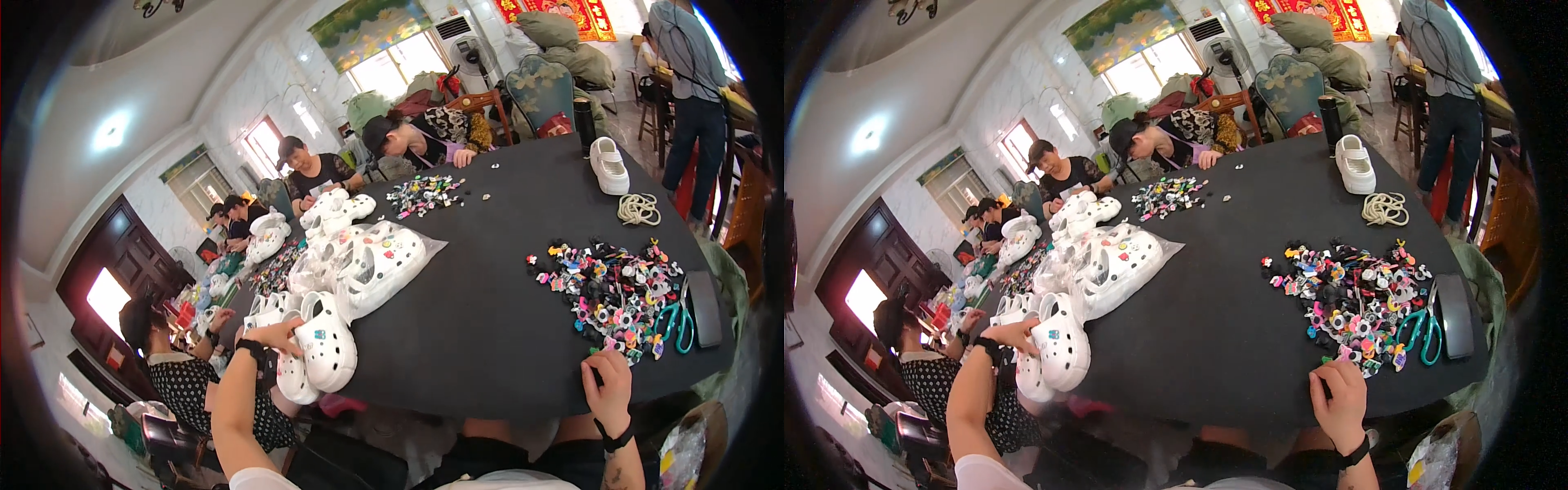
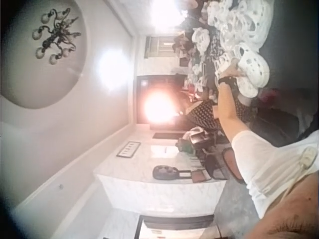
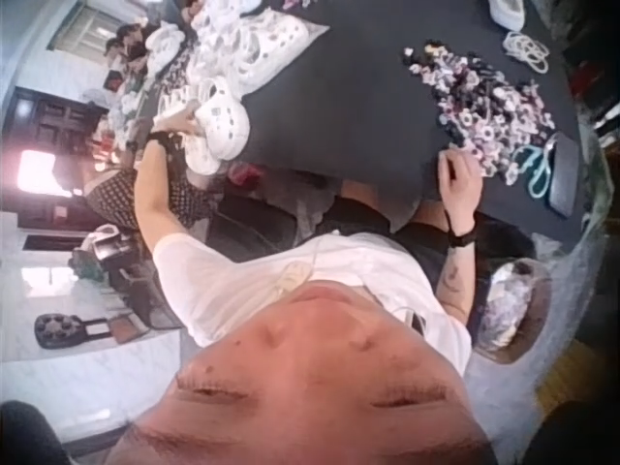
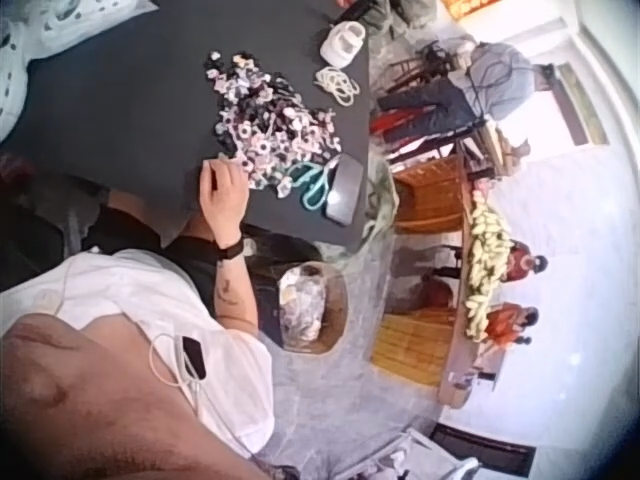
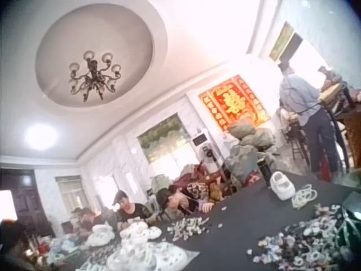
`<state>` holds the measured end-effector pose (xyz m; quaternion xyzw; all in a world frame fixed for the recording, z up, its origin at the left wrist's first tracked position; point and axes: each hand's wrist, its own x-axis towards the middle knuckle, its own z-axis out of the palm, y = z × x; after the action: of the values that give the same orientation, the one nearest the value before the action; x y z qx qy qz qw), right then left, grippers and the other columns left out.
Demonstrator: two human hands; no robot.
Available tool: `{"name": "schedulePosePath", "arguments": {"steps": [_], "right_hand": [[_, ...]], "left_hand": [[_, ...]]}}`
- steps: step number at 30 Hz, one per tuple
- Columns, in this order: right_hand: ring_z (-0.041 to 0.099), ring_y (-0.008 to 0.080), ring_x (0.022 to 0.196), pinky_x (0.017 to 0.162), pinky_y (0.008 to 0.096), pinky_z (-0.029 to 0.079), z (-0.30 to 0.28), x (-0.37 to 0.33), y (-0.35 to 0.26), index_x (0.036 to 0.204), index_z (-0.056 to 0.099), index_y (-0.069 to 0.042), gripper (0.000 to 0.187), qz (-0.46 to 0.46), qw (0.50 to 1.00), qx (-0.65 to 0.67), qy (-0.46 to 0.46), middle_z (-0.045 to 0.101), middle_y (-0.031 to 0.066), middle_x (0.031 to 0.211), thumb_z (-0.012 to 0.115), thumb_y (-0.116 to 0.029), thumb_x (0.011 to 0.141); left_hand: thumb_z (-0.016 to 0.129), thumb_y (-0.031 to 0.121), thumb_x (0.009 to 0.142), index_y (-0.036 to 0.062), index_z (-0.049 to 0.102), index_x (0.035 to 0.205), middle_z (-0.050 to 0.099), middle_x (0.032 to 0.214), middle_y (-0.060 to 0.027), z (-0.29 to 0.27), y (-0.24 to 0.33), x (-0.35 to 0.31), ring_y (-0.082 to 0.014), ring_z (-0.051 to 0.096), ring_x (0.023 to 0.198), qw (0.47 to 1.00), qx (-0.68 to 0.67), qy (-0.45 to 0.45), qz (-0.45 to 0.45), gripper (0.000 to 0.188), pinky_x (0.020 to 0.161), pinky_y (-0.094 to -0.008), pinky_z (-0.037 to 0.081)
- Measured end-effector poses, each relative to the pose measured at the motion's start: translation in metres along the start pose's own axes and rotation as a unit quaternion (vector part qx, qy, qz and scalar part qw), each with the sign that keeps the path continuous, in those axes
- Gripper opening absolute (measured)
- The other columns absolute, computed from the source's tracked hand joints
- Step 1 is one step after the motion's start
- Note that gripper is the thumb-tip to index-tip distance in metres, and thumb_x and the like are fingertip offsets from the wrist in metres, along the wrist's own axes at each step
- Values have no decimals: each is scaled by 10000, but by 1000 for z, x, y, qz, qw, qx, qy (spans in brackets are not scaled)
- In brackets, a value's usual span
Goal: Manually attaching decorative charms to white clog-style shoes.
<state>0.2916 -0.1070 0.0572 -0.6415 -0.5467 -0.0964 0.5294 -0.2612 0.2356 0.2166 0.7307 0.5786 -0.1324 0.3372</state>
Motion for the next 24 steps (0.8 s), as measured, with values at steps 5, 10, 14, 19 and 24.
{"name": "schedulePosePath", "arguments": {"steps": [5, 10, 14, 19, 24], "right_hand": [[583, 297, 775, 692, 381, 452, 0, -1, 4, 813, 630, -26, 83, -5, 1000, 2, -18, 614, 106, 832, 695, -22, 761], [578, 302, 782, 696, 383, 451, 0, -1, 4, 813, 630, -25, 83, -11, 1000, -7, -22, 611, 111, 834, 696, -27, 762], [575, 307, 784, 699, 386, 450, 1, -1, 1, 814, 619, -22, 81, -10, 999, -20, -23, 607, 115, 836, 687, -18, 769], [576, 309, 791, 705, 382, 453, -1, 1, 4, 822, 609, -16, 73, -4, 999, -15, -31, 605, 117, 834, 673, -8, 786], [590, 319, 852, 765, 384, 467, 3, 2, 7, 858, 612, -9, 89, 31, 999, 11, -2, 610, 127, 889, 666, 3, 789]], "left_hand": [[807, 110, 731, 92, 544, 1050, 524, 844, -20, 12, 39, -17, -114, 546, 747, 993, 90, 34, 64, 414, 585, -296, 499], [749, 130, 802, 34, 526, 920, 506, 747, 3, 42, 103, -36, -88, 500, 706, 982, 114, -18, 149, 270, 635, -276, 464], [733, 204, 844, 39, 550, 999, 565, 804, -15, 65, 182, -45, -92, 530, 738, 953, 161, -78, 244, 291, 651, -285, 471], [707, 214, 887, 41, 524, 1006, 603, 854, -8, 86, 277, -29, -68, 584, 757, 940, 56, -172, 289, 279, 595, -252, 507], [732, 173, 843, 51, 533, 993, 633, 839, -43, 119, 345, 10, -96, 599, 691, 917, 55, -142, 368, 278, 519, -261, 488]]}}
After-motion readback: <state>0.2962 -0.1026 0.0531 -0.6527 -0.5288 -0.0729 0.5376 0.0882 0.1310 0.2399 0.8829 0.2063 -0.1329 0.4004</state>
